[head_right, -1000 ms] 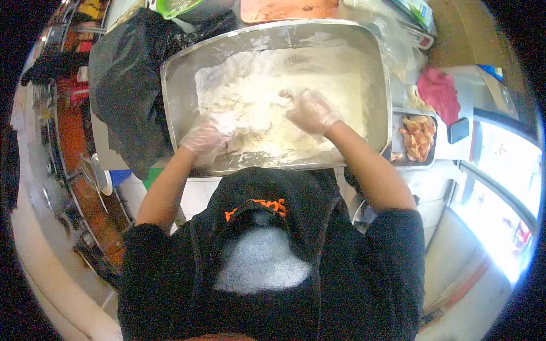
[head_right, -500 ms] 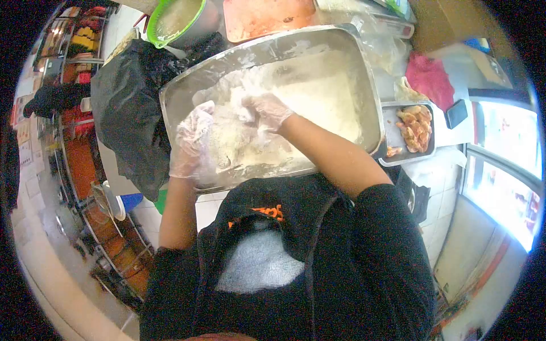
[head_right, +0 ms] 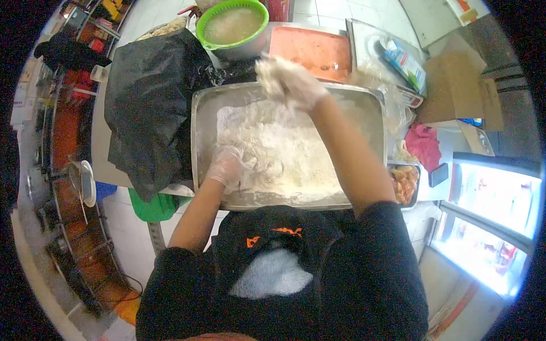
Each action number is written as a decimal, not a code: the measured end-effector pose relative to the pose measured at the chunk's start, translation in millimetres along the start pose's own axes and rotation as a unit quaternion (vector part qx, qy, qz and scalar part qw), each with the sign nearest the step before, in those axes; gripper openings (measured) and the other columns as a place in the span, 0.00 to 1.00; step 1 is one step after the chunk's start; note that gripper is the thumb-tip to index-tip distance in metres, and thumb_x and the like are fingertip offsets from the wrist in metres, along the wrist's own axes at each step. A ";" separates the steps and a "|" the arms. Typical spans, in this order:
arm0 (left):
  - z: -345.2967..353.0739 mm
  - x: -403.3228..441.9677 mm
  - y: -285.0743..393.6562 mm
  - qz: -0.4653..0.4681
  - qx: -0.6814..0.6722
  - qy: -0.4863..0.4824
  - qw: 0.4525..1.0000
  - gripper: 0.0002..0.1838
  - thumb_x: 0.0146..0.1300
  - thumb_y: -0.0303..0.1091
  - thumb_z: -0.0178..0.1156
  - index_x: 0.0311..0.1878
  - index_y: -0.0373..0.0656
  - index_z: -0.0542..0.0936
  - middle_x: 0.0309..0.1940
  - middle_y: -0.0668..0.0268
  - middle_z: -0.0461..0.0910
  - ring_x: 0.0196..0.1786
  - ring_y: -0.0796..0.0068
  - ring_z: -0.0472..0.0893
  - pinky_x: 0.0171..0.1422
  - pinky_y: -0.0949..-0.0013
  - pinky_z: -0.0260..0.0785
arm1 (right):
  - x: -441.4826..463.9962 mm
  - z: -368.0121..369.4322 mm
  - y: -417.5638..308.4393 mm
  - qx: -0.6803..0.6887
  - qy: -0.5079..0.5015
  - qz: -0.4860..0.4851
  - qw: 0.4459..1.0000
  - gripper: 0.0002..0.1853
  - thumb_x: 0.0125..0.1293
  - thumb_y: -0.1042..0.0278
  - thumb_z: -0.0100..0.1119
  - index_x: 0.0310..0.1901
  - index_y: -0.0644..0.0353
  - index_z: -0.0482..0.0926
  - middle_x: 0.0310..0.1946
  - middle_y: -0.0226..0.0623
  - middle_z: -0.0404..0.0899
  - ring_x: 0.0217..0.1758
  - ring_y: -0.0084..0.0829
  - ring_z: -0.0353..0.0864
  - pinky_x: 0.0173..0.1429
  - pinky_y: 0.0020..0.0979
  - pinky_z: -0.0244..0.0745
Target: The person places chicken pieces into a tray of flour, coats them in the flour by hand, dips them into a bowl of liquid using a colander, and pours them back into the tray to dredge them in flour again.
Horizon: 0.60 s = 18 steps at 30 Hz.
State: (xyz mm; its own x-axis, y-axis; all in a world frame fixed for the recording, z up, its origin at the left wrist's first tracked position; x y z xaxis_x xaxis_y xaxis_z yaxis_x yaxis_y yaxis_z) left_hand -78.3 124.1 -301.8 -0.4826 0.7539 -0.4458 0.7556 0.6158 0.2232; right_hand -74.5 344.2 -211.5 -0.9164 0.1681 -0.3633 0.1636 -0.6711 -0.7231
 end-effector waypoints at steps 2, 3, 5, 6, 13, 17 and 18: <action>-7.3 -1.8 -1.4 -0.006 -0.030 -0.015 0.999 0.35 0.59 0.56 0.60 0.59 0.33 0.76 0.48 0.46 0.81 0.54 0.52 0.79 0.62 0.58 0.68 | 49.9 5.5 -22.0 0.007 -0.039 -0.010 0.999 0.07 0.68 0.62 0.56 0.40 0.55 0.75 0.29 0.25 0.72 0.27 0.21 0.70 0.28 0.25 0.66; -2.6 1.0 -7.3 -0.008 -0.069 -0.019 0.997 0.35 0.59 0.55 0.60 0.60 0.33 0.76 0.50 0.45 0.80 0.55 0.51 0.78 0.64 0.59 0.68 | 80.1 -0.5 -26.7 -0.047 -0.077 -0.022 0.996 0.10 0.69 0.60 0.54 0.46 0.55 0.76 0.36 0.28 0.79 0.35 0.23 0.78 0.34 0.25 0.73; 4.9 6.0 -16.2 -0.008 -0.107 -0.015 0.994 0.35 0.59 0.54 0.60 0.60 0.33 0.75 0.51 0.44 0.79 0.57 0.51 0.77 0.65 0.59 0.67 | 155.9 -7.2 -26.7 -0.045 -0.043 -0.041 0.997 0.10 0.69 0.60 0.55 0.45 0.55 0.76 0.35 0.29 0.79 0.34 0.24 0.79 0.33 0.27 0.73; 8.8 8.5 -17.7 0.001 -0.092 -0.013 0.996 0.35 0.58 0.54 0.60 0.60 0.33 0.75 0.52 0.44 0.78 0.58 0.51 0.77 0.66 0.59 0.66 | 180.0 -3.2 -28.1 -0.037 -0.008 -0.054 0.998 0.09 0.69 0.60 0.55 0.44 0.55 0.77 0.34 0.29 0.80 0.32 0.26 0.79 0.31 0.28 0.72; 17.9 6.8 -23.2 -0.018 -0.134 -0.067 0.989 0.37 0.58 0.54 0.61 0.62 0.34 0.73 0.56 0.44 0.76 0.61 0.49 0.74 0.69 0.57 0.63 | 198.9 10.5 -62.9 -0.016 0.112 -0.101 0.988 0.10 0.72 0.64 0.51 0.49 0.58 0.77 0.39 0.37 0.82 0.36 0.31 0.81 0.40 0.32 0.77; -12.8 -2.4 -9.2 0.008 -0.071 -0.035 0.997 0.43 0.56 0.57 0.62 0.67 0.35 0.67 0.56 0.45 0.76 0.60 0.49 0.74 0.69 0.57 0.62 | 121.5 12.4 -77.8 -0.532 0.046 -0.265 0.803 0.12 0.73 0.65 0.48 0.50 0.59 0.77 0.40 0.38 0.83 0.37 0.34 0.82 0.47 0.32 0.78; -14.8 -5.2 -4.1 0.006 -0.079 -0.079 0.994 0.47 0.55 0.59 0.63 0.70 0.36 0.63 0.60 0.44 0.72 0.64 0.48 0.71 0.71 0.56 0.60 | 84.1 21.5 -70.7 -0.614 0.073 -0.296 0.728 0.12 0.72 0.67 0.47 0.49 0.61 0.77 0.39 0.37 0.83 0.39 0.33 0.83 0.49 0.32 0.78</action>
State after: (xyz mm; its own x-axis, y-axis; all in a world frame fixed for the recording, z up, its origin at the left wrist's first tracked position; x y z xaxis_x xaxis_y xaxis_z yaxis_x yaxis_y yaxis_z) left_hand -85.4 121.1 -287.6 -0.3898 0.7237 -0.5695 0.6761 0.6448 0.3565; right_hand -171.0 390.2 -178.3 -0.9252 0.3012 0.2310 0.0420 0.6861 -0.7263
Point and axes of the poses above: each hand's wrist, its own x-axis towards the middle knuckle, its own z-axis out of the palm, y = z × x, the point moved 5 cm from there along x, towards the middle knuckle
